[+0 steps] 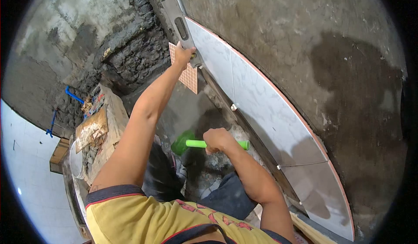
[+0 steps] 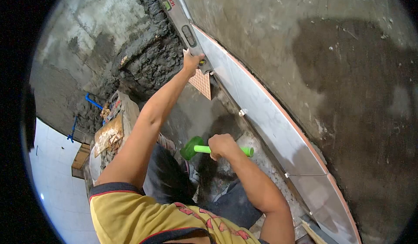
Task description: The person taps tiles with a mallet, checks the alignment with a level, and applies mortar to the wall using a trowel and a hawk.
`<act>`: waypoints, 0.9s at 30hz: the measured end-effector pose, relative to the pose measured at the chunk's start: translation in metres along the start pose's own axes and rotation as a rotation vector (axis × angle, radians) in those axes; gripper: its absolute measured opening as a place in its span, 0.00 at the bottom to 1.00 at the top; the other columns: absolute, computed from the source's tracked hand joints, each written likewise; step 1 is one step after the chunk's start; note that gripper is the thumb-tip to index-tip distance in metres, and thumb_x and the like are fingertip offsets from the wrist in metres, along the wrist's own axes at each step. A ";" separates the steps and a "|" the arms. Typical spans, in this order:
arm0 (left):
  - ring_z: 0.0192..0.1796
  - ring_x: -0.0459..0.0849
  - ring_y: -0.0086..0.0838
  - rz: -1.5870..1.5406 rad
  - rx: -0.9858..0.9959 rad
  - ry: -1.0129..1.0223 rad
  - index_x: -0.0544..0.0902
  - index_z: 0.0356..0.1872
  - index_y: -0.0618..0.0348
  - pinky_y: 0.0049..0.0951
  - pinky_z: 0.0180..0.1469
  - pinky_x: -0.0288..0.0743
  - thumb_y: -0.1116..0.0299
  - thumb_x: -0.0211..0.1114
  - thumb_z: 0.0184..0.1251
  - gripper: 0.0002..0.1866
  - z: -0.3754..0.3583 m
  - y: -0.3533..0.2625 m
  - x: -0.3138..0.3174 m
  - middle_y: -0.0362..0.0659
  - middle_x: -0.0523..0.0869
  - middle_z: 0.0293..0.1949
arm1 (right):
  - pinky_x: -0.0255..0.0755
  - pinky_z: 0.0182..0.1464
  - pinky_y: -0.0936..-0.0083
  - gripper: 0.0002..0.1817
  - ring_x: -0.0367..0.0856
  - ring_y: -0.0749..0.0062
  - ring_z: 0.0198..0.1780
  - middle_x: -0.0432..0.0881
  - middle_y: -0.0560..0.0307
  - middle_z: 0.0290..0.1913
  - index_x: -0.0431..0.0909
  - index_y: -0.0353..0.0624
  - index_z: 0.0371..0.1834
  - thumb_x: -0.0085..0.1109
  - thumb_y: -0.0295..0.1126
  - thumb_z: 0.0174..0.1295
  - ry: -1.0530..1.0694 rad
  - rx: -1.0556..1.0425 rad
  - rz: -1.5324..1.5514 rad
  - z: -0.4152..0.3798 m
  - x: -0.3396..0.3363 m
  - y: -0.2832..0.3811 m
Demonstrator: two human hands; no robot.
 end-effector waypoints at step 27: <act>0.45 0.88 0.34 0.008 0.056 -0.045 0.73 0.63 0.58 0.34 0.41 0.84 0.87 0.69 0.64 0.27 0.012 0.031 0.009 0.46 0.88 0.48 | 0.85 0.46 0.58 0.23 0.92 0.54 0.44 0.92 0.48 0.39 0.90 0.40 0.47 0.76 0.48 0.57 0.071 -0.120 -0.048 0.004 -0.019 0.008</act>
Point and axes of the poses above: each hand's wrist, its own z-axis towards the middle knuckle, its own x-axis out of the palm, y = z × x, the point moved 1 cm from there along z, towards the middle knuckle
